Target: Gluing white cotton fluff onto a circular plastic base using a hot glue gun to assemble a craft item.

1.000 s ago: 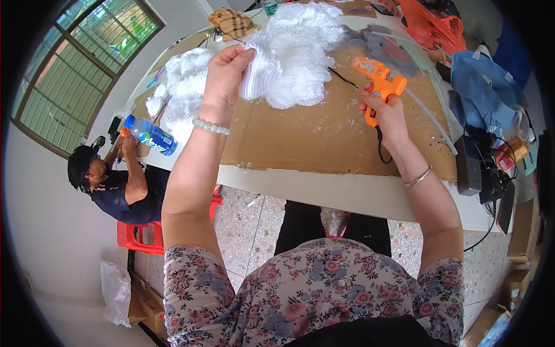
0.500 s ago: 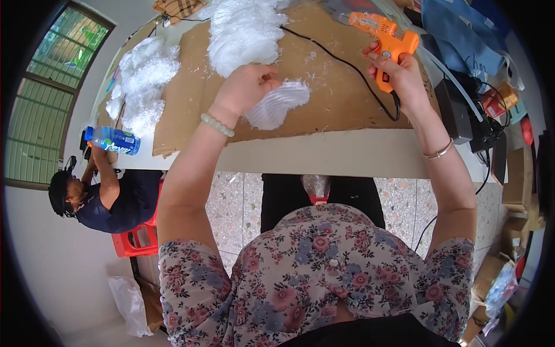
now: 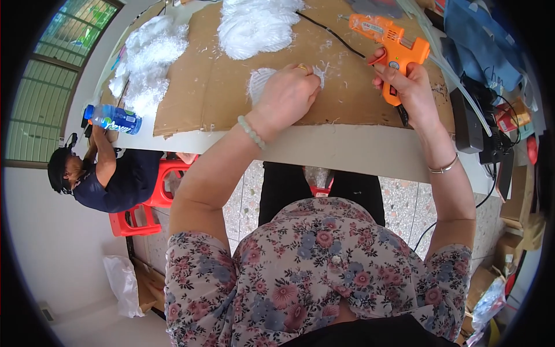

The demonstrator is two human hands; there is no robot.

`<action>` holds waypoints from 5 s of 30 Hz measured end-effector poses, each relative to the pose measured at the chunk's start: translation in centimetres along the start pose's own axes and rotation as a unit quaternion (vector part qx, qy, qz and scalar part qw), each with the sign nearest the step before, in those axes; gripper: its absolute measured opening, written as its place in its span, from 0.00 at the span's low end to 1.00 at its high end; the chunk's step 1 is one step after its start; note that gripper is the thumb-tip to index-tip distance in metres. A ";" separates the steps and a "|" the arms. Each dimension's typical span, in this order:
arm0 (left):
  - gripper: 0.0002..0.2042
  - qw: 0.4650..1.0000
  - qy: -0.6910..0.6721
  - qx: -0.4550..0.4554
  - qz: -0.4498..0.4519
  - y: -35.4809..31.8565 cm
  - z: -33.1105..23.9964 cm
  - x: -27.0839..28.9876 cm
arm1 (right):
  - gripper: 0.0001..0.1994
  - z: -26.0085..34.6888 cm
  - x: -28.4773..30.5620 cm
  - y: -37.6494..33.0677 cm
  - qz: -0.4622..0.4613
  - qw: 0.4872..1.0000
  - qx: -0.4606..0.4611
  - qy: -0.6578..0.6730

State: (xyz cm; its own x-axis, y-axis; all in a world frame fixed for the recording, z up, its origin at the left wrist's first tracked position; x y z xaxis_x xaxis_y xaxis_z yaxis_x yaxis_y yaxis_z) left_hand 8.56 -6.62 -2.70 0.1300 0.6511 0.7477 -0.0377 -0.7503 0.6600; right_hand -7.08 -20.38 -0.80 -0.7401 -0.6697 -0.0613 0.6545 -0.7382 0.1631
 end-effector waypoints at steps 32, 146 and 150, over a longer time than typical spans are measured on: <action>0.08 0.982 -0.129 0.134 0.000 -0.7 1.7 6.7 | 0.09 0.0 -2.1 3.9 -0.051 0.997 -0.033 0.054; 0.16 0.660 -0.429 0.614 -0.053 -6.2 4.3 3.1 | 0.12 -0.1 -3.8 0.9 0.107 0.994 -0.024 -0.001; 0.16 0.659 -0.428 0.616 -0.054 -5.9 3.9 3.1 | 0.12 -1.3 -6.0 2.3 0.116 0.992 -0.043 -0.009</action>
State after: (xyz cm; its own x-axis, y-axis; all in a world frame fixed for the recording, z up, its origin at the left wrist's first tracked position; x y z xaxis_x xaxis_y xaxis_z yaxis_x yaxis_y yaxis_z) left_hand 13.08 -0.65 -4.55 0.5969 0.8014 0.0389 0.7826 -0.5709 -0.2481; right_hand -0.98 -18.16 -1.35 -0.5701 -0.8215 -0.0141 0.8179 -0.5691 0.0851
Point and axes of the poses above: each hand's wrist, its own y-axis towards the middle knuckle, its own x-axis out of the back of the hand, z = x × y, the point moved 4 cm from there along y, towards the middle knuckle, and after that the axes turned 11 degrees about -z, right-handed, at the moved point
